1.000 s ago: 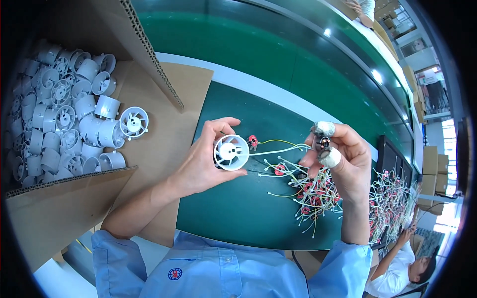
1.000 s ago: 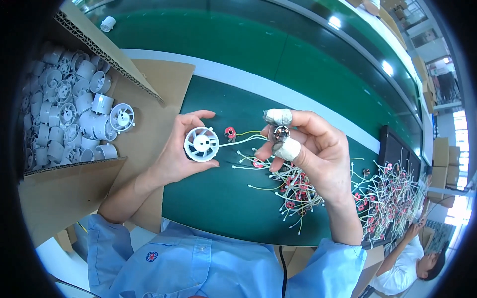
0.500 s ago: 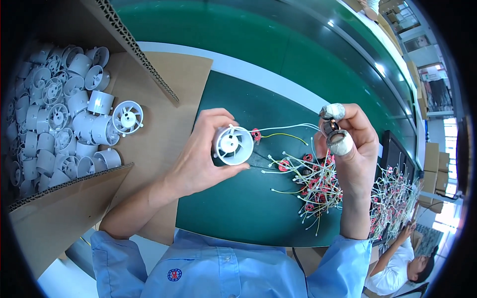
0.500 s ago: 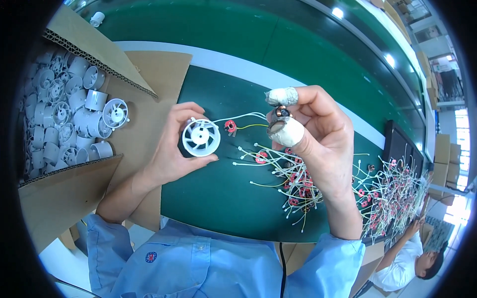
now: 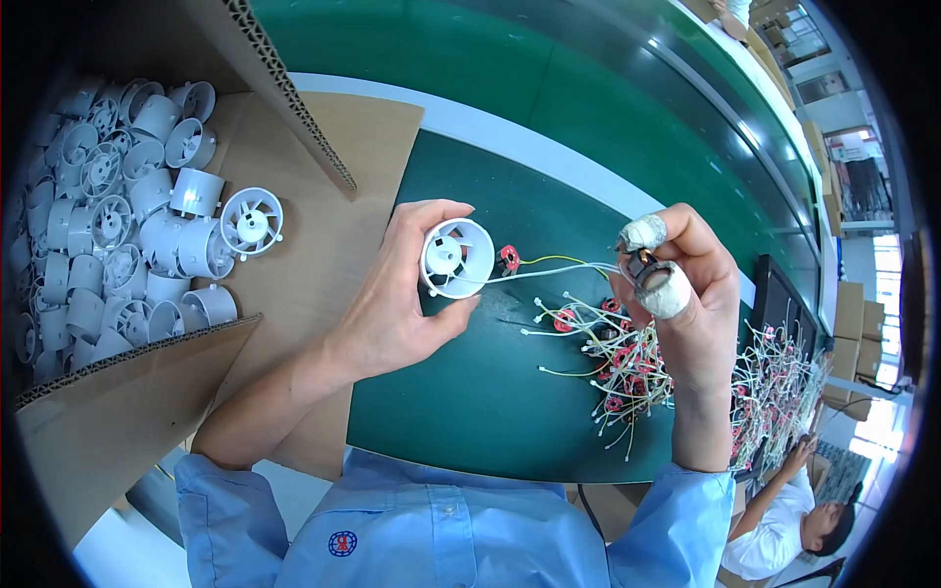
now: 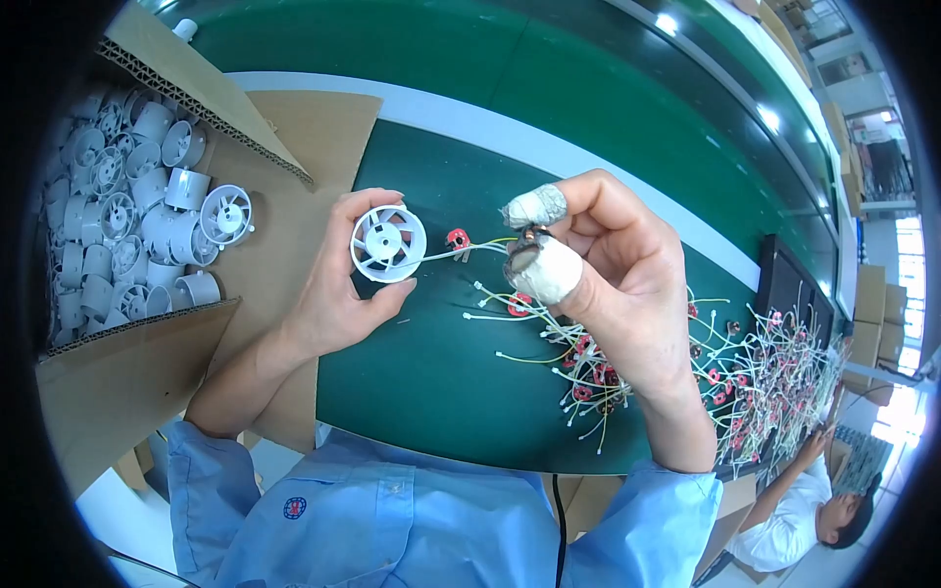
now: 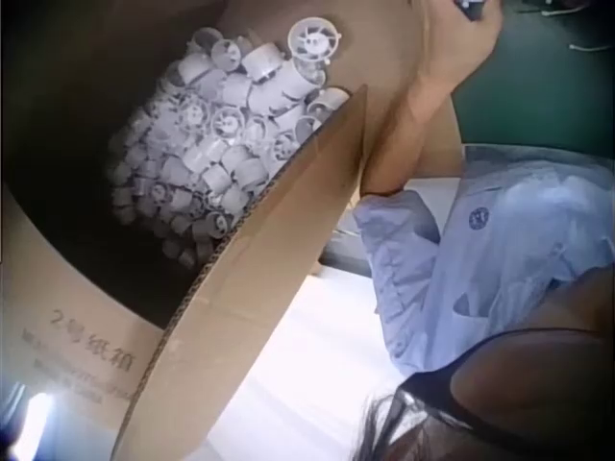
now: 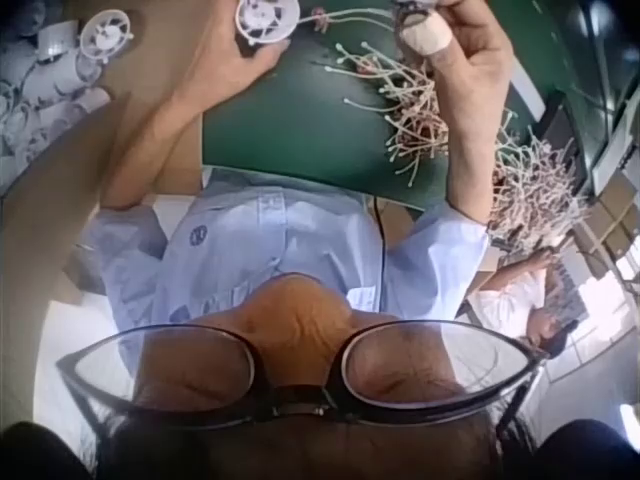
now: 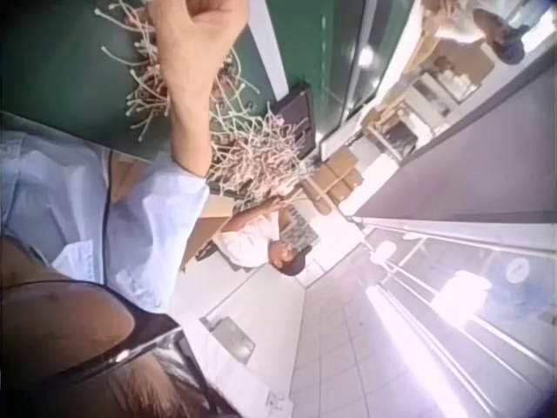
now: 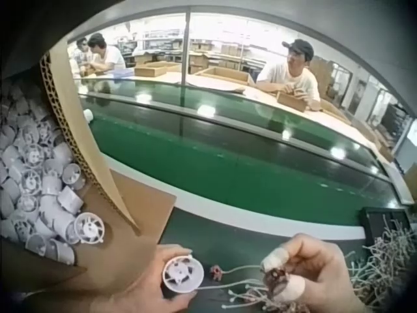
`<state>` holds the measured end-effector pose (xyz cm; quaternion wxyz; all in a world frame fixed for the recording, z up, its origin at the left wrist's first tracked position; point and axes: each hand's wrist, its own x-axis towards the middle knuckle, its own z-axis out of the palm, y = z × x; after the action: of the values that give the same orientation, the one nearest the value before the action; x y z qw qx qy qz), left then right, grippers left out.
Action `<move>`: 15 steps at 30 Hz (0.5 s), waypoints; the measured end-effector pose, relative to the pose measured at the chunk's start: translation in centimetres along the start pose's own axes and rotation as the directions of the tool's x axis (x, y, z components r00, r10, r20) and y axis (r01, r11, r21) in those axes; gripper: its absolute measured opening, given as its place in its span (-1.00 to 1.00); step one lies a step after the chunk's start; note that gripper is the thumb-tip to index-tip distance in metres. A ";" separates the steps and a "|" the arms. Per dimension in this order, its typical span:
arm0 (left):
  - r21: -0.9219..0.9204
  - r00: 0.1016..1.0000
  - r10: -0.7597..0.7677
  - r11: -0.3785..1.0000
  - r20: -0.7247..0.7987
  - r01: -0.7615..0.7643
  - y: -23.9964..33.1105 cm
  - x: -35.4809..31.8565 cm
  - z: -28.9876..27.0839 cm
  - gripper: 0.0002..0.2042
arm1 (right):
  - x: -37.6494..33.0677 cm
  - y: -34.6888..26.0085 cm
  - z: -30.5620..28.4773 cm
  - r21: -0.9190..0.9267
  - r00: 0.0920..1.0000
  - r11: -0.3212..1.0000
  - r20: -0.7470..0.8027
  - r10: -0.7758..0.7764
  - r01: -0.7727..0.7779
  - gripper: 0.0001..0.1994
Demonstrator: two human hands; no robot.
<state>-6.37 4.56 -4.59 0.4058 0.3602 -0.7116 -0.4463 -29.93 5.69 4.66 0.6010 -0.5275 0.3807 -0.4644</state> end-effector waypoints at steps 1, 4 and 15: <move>-0.004 1.000 -0.007 1.000 0.004 0.008 0.1 0.0 0.0 -0.36 | 0.2 0.0 0.1 -0.005 1.000 1.000 -0.007 0.021 -0.021 -0.70; -0.011 1.000 -0.022 1.000 0.015 0.022 0.2 -0.1 0.0 -0.38 | 0.9 0.2 0.4 -0.015 0.998 0.998 -0.025 0.064 -0.064 -0.71; 0.118 0.998 0.053 0.991 0.033 -0.056 0.4 0.1 0.0 -0.36 | 3.0 0.5 0.4 -0.189 0.999 0.981 -0.025 0.047 -0.051 -0.79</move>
<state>-6.48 4.62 -4.18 0.3853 0.3574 -0.7524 -0.3972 -28.65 2.97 4.36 0.5553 -0.5680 0.4423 -0.4163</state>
